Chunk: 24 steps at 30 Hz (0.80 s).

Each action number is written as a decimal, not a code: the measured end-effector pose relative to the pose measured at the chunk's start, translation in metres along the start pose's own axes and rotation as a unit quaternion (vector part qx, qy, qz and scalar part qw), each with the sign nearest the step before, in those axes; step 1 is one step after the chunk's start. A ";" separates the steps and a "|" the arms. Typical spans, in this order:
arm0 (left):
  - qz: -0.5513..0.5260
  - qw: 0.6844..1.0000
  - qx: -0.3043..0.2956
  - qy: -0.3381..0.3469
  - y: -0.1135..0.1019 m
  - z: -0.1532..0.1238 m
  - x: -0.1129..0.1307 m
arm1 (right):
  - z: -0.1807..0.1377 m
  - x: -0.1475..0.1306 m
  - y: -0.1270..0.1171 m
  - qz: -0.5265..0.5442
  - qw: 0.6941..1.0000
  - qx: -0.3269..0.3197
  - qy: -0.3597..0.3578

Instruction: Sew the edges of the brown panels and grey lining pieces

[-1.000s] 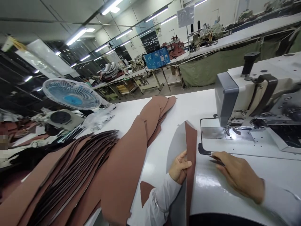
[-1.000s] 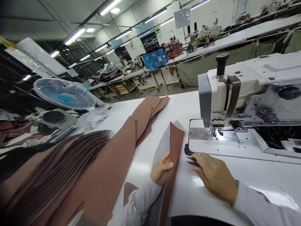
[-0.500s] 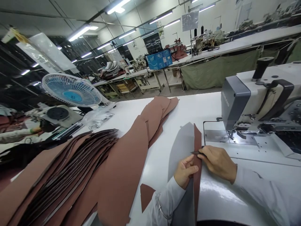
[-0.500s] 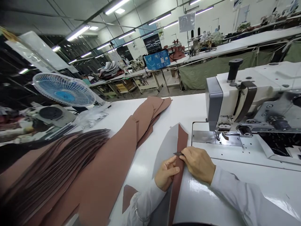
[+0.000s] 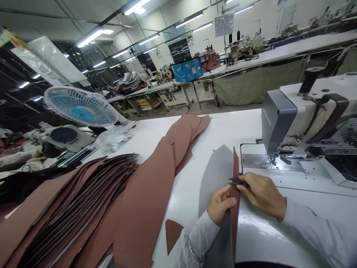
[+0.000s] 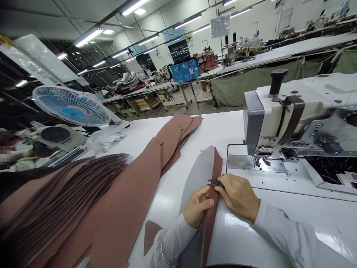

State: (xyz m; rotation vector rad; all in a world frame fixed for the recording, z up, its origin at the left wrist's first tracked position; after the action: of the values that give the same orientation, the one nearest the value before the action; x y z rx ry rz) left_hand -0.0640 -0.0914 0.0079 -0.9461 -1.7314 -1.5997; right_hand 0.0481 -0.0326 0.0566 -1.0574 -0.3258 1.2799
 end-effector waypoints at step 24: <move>0.682 0.713 0.052 0.151 0.025 -0.010 -0.009 | 0.001 0.031 -0.043 -0.263 0.945 -0.085 0.176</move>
State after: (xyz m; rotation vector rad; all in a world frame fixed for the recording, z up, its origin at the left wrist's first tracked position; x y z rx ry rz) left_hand -0.0389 -0.1020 0.0164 -1.2991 -0.4579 -0.5408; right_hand 0.0833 -0.0013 0.0801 -1.2188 -0.4163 0.5786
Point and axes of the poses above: each hand's wrist, its own z-axis towards the middle knuckle, its own y-axis out of the palm, x = y × z, the point moved 5 cm from there along z, towards the middle knuckle, and after that the axes turned 4 degrees about -x, right-handed, at the moved point
